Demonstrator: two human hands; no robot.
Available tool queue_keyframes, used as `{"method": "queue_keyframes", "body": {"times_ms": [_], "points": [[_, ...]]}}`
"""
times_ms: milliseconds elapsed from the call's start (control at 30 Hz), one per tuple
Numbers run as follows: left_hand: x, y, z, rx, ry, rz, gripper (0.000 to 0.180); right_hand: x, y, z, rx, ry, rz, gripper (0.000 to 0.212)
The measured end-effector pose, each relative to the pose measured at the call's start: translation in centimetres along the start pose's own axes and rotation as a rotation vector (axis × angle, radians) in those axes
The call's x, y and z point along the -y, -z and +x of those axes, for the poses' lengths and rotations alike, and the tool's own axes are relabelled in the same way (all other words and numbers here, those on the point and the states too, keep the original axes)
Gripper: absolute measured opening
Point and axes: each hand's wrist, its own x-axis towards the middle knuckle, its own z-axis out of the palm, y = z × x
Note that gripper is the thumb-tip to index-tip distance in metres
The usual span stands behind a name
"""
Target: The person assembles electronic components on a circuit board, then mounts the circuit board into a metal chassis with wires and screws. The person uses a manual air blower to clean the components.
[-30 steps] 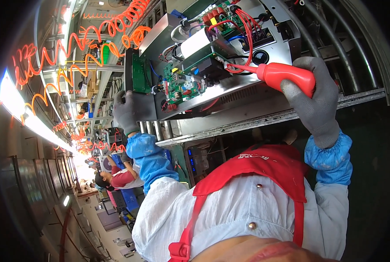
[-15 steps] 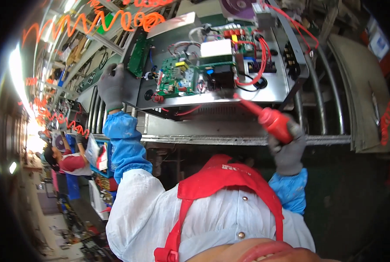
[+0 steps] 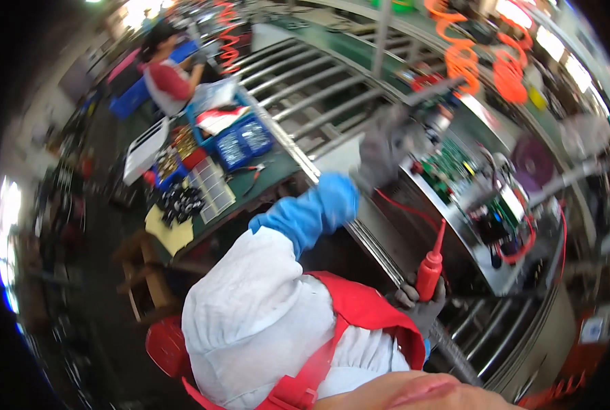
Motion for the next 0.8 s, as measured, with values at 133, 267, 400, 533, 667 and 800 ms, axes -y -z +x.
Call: {"method": "queue_keyframes", "body": {"times_ms": [133,267,400,533,667,800], "points": [[-3.1,7.4,-14.0,0.642,0.652,-0.642,0.062,-2.1,-0.3,3.0,0.025,-0.097,-0.133,0.05],[-8.4,12.6,-15.0,0.889,1.251,-1.255,0.062,-5.5,-0.3,4.7,0.105,-0.343,-0.285,0.045],[-7.2,15.1,-13.2,0.842,1.512,-1.291,0.041,-8.6,-1.9,4.7,-0.038,-0.231,-0.509,0.047],[-7.2,17.6,-13.5,0.829,1.563,-1.266,0.036,-10.3,-0.5,4.0,-0.074,-0.256,-0.633,0.05],[-6.7,18.9,-15.0,0.801,1.667,-1.254,0.03,-12.5,-0.7,3.6,-0.13,-0.183,-0.716,0.05],[-5.9,19.4,-15.6,0.837,1.698,-1.336,0.028,-13.3,-0.8,3.1,-0.158,-0.262,-0.53,0.05]]}}
